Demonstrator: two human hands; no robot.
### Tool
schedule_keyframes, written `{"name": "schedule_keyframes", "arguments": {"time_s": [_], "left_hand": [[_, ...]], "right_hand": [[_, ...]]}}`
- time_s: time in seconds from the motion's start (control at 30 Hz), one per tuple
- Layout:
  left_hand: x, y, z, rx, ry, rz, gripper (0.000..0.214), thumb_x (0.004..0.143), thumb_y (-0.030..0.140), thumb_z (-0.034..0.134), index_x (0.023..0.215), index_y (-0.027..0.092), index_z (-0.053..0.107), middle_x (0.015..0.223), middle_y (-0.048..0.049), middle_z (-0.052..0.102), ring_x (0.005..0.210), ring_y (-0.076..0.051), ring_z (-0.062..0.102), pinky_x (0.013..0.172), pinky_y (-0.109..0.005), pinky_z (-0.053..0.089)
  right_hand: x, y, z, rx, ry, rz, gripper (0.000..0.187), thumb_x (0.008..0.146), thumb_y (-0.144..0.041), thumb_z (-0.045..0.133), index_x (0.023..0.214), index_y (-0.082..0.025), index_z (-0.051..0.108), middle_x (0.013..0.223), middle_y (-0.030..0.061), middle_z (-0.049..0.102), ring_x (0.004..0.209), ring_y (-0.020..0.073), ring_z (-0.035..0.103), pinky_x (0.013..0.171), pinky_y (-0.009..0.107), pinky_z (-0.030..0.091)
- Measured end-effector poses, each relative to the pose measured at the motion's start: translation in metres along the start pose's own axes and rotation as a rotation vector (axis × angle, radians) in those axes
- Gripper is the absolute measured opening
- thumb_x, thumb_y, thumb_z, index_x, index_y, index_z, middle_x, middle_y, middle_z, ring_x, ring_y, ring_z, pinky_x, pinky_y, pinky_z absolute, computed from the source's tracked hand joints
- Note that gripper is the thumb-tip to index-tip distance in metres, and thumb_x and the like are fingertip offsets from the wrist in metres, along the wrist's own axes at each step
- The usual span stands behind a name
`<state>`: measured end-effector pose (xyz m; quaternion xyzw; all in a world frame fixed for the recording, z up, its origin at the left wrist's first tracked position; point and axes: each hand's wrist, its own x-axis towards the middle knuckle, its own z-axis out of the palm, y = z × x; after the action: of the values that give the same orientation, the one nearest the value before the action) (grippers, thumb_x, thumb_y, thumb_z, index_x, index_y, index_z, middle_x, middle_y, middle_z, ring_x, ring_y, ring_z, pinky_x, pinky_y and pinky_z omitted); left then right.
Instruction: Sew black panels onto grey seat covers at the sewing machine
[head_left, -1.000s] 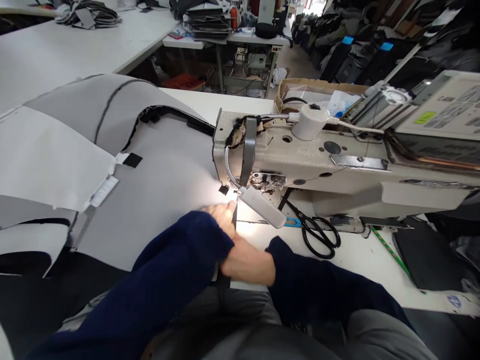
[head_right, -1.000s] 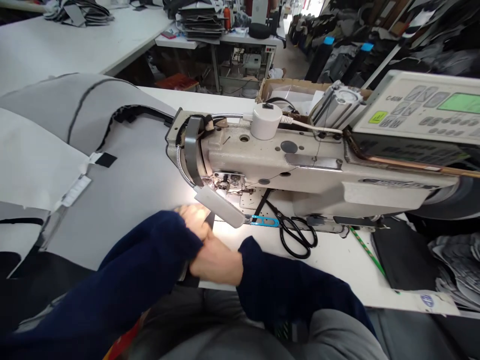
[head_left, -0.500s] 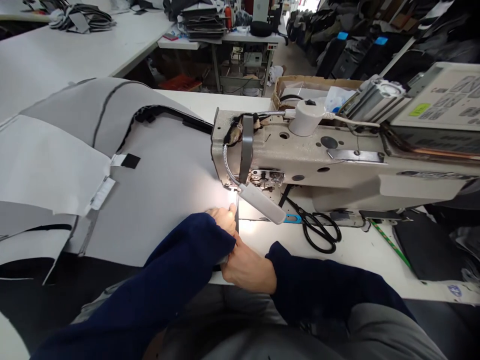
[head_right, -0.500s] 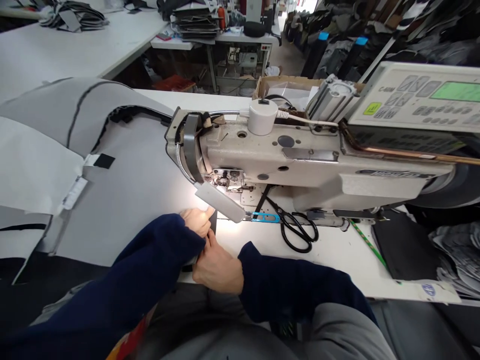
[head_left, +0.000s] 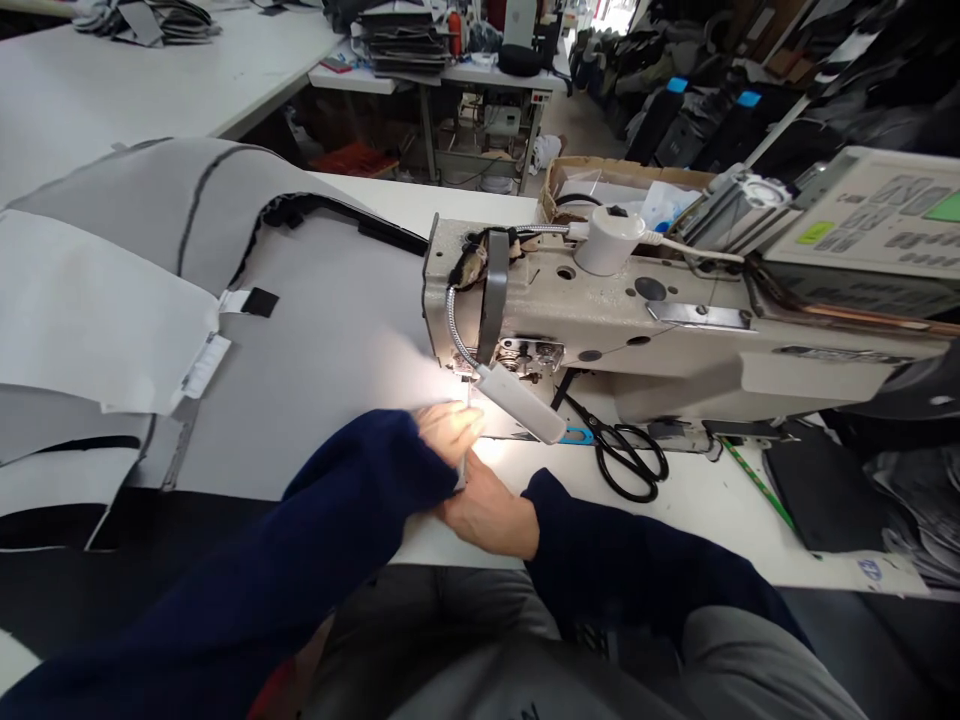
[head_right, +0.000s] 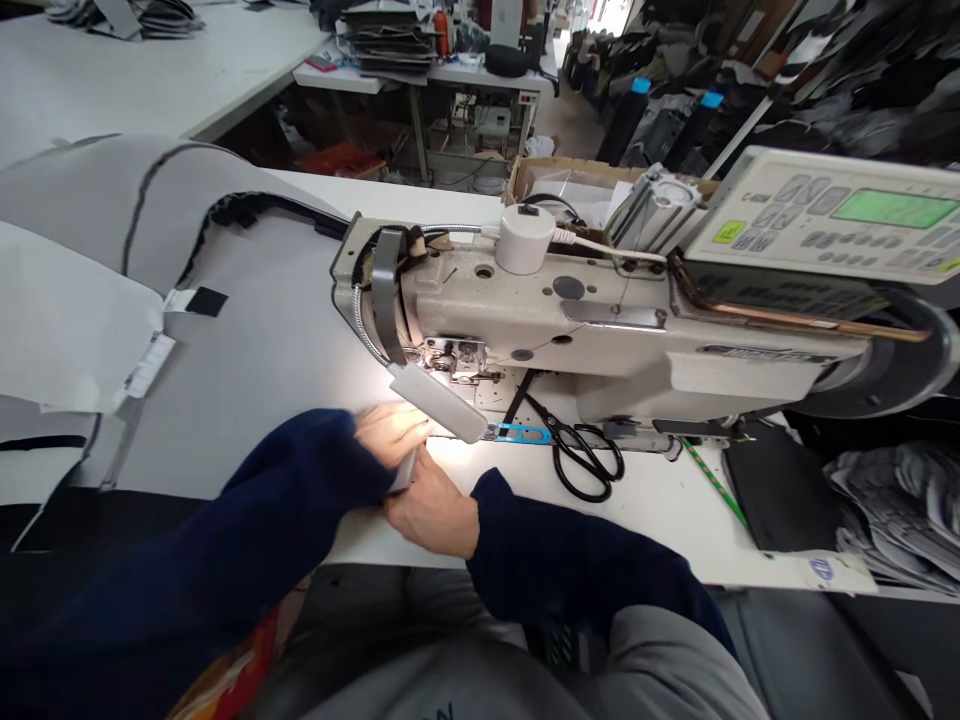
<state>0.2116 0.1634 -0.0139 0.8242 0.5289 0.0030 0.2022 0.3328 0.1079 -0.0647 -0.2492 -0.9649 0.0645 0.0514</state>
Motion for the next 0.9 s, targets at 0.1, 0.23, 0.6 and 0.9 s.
{"name": "schedule_keyframes", "arguments": {"time_s": [0.1,0.23,0.6,0.9], "left_hand": [[-0.048,-0.018,0.003,0.063,-0.060,0.232,0.058,0.072,0.026,0.056,0.129,0.019,0.052,0.134,-0.0088,0.053,0.123,-0.025,0.047,0.107,-0.038,0.036],[-0.083,-0.054,0.028,0.262,0.001,0.380,0.059,0.077,0.012,0.045,0.135,0.020,0.047,0.146,-0.0072,0.042,0.139,-0.026,0.029,0.116,-0.048,0.022],[-0.079,-0.062,0.067,0.252,0.208,0.524,0.047,0.091,0.008,0.032,0.134,0.017,0.049,0.142,-0.0069,0.048,0.139,-0.022,0.032,0.115,-0.041,0.033],[-0.051,-0.075,0.059,0.157,0.298,0.570,0.042,0.078,0.009,0.042,0.113,0.016,0.065,0.122,-0.0086,0.062,0.119,-0.022,0.051,0.100,-0.036,0.048]], "right_hand": [[-0.017,-0.032,-0.002,0.064,0.045,0.043,0.060,0.092,-0.053,0.045,0.118,0.000,0.055,0.112,0.0232,0.061,0.111,0.0329,0.052,0.099,0.054,0.039],[-0.023,-0.066,0.006,0.069,0.102,0.172,0.078,0.091,-0.056,0.045,0.134,0.008,0.036,0.130,0.0325,0.047,0.122,0.0361,0.045,0.102,0.054,0.035],[-0.010,-0.073,0.016,0.091,0.136,0.155,0.067,0.094,-0.053,0.039,0.120,0.007,0.052,0.121,0.0299,0.055,0.117,0.0383,0.049,0.104,0.057,0.032],[0.006,-0.063,0.025,0.023,0.239,0.240,0.067,0.087,-0.049,0.054,0.124,0.007,0.050,0.123,0.0275,0.055,0.119,0.0375,0.047,0.102,0.050,0.036]]}}
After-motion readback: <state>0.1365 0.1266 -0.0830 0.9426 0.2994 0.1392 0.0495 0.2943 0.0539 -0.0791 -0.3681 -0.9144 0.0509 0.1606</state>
